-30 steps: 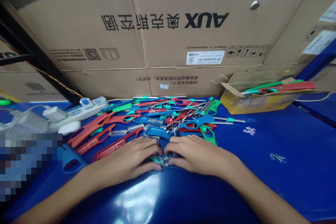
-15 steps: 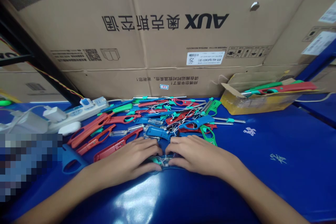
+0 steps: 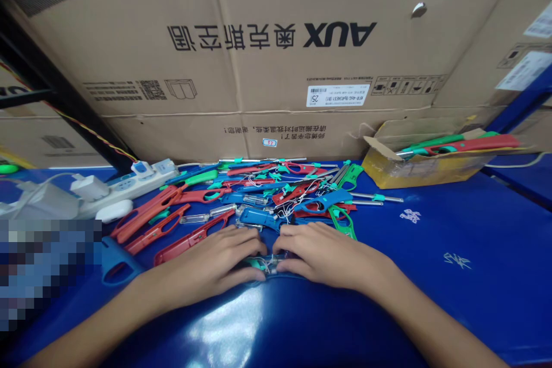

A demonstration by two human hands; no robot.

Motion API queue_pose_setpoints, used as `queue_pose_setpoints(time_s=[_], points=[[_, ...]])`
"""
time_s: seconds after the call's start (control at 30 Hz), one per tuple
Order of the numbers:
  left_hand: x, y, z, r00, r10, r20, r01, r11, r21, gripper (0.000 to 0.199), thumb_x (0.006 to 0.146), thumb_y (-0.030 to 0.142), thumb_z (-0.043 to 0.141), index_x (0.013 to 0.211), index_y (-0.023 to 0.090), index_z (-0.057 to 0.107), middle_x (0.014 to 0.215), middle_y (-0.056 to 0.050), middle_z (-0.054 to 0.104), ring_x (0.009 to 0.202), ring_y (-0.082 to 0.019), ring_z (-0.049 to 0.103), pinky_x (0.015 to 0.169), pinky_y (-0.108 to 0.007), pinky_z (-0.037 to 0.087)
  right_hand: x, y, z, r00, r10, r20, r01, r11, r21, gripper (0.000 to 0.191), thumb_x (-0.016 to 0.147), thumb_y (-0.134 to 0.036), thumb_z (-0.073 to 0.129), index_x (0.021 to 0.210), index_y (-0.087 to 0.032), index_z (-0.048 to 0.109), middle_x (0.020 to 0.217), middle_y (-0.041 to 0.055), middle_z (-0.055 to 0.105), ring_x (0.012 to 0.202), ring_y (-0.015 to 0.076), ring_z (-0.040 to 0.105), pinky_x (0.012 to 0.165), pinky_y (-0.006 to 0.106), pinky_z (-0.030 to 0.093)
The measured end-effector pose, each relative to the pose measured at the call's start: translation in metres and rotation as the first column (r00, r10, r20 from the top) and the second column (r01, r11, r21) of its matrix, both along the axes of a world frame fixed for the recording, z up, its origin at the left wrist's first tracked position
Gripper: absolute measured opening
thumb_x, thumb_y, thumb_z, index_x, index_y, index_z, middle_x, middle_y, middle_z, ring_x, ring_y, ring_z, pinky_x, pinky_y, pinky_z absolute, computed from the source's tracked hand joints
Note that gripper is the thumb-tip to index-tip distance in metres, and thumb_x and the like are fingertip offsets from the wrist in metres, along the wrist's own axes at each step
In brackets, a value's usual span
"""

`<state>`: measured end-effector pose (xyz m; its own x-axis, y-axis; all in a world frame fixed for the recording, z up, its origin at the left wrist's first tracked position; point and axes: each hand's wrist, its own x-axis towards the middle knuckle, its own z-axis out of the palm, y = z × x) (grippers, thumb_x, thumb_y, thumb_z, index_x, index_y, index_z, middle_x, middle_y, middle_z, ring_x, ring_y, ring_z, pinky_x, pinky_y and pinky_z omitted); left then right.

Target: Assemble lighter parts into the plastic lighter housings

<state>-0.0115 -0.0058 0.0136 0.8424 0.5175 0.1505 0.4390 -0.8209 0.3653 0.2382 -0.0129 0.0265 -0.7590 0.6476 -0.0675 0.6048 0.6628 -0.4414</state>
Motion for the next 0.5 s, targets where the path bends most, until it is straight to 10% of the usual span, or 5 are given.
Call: queue_pose_setpoints(time_s=[0.5], points=[[0.0006,-0.0001,0.0012,0.999,0.001,-0.043,-0.002,1.000,-0.007,0.026,0.100,0.044,0.054,0.109,0.020,0.059,0.105,-0.005,0.063,0.100,-0.023,0.060,0.087,-0.036,0.047,-0.0005,-0.0019,0.0008,0.999,-0.016,0.050,0.015,1.000,0.023,0.024,0.100,-0.041,0.051,0.111,-0.024,0.063,0.105,0.0032,0.064,0.093,0.0186,0.064,0.078,0.031,0.048]])
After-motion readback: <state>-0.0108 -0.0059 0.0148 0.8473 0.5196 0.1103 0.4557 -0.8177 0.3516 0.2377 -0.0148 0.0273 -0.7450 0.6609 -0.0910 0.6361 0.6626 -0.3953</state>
